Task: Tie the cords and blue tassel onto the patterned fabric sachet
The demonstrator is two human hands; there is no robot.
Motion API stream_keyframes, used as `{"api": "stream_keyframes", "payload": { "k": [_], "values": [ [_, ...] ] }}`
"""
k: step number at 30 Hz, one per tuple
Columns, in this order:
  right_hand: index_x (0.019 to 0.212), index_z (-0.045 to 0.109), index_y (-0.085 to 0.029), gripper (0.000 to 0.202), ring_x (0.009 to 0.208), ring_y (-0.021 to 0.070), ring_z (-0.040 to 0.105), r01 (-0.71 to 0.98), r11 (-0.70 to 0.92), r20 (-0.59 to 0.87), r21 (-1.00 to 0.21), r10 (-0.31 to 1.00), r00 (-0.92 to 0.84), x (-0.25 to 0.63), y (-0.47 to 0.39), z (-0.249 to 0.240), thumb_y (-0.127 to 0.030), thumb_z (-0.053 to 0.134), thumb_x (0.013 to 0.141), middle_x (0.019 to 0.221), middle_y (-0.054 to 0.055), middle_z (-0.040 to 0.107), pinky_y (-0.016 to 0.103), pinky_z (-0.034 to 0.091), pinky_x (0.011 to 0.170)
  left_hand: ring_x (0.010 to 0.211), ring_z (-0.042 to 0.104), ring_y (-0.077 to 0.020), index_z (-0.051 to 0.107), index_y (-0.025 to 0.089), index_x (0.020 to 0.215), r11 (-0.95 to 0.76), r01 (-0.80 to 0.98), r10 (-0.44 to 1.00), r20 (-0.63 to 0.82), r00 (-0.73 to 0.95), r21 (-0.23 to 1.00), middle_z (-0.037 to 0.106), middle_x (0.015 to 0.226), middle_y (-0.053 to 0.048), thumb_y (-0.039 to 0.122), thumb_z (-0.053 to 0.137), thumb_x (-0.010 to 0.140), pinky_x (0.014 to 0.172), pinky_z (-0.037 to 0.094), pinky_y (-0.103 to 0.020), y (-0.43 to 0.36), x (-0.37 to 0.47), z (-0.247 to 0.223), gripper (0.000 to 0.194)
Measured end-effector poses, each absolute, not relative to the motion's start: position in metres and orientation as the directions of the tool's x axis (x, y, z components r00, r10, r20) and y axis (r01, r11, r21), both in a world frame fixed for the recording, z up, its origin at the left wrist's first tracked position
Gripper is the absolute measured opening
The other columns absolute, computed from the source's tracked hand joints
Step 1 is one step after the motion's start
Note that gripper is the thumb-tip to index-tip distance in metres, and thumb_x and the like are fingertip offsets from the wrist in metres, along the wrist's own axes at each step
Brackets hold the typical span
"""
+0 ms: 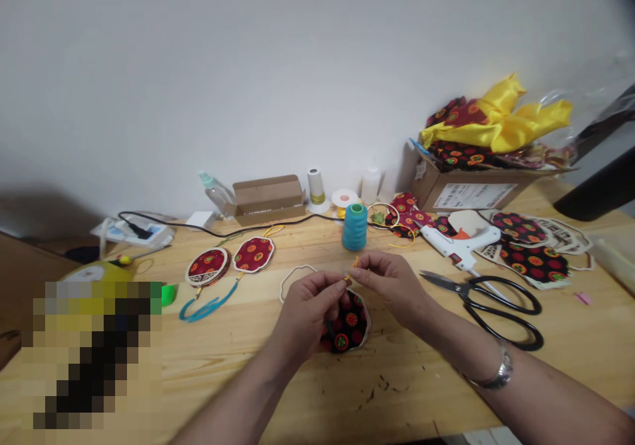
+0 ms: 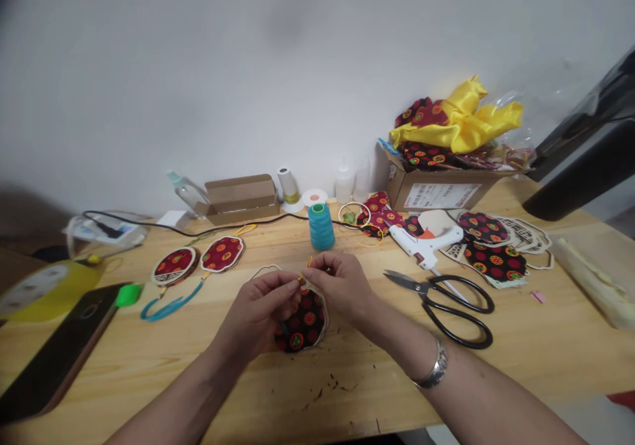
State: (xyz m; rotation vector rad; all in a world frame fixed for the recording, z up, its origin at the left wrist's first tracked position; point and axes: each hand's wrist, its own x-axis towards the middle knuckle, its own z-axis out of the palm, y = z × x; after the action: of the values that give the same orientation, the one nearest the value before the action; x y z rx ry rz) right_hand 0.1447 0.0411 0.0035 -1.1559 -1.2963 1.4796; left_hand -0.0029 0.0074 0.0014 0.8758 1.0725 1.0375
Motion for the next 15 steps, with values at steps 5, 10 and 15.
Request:
{"api": "stream_keyframes", "payload": {
  "k": [5,10,15],
  "values": [
    [0.061,0.055,-0.015,0.022,0.055,0.0087,0.041,-0.004,-0.119,-0.115,-0.993,0.965,-0.234,0.1448,0.041,0.0027,-0.034,0.067,0.064,0.058,-0.004,0.049,0.024,0.032,0.054,0.044,0.037,-0.0044,0.066,0.012,0.072,0.27,-0.211,0.962,-0.251,0.111,0.94,0.055,0.053,0.002,0.027,0.065,0.072,0.044,0.026,-0.018,0.0064,-0.0025,0.0019,0.015],
    [0.062,0.056,-0.016,0.022,0.056,0.0094,0.043,0.006,-0.115,-0.112,-0.993,0.956,-0.271,0.1447,0.0409,0.0008,-0.035,0.067,0.065,0.059,-0.003,0.051,0.024,0.035,0.056,0.043,0.038,-0.0046,0.069,0.012,0.072,0.267,-0.184,0.964,-0.262,0.053,0.946,0.056,0.052,0.001,0.027,0.067,0.069,0.043,0.025,-0.019,0.0066,-0.0027,0.002,0.015],
    [0.063,0.057,-0.015,0.022,0.057,0.0098,0.044,0.011,-0.152,-0.148,-0.988,0.942,-0.302,0.1429,0.0412,0.0,-0.034,0.067,0.064,0.06,-0.002,0.053,0.025,0.036,0.057,0.041,0.034,-0.004,0.071,0.013,0.07,0.3,-0.183,0.954,-0.299,0.034,0.936,0.052,0.048,0.002,0.029,0.07,0.065,0.041,0.021,-0.019,0.0068,-0.0039,0.0017,0.017]
  ]
}}
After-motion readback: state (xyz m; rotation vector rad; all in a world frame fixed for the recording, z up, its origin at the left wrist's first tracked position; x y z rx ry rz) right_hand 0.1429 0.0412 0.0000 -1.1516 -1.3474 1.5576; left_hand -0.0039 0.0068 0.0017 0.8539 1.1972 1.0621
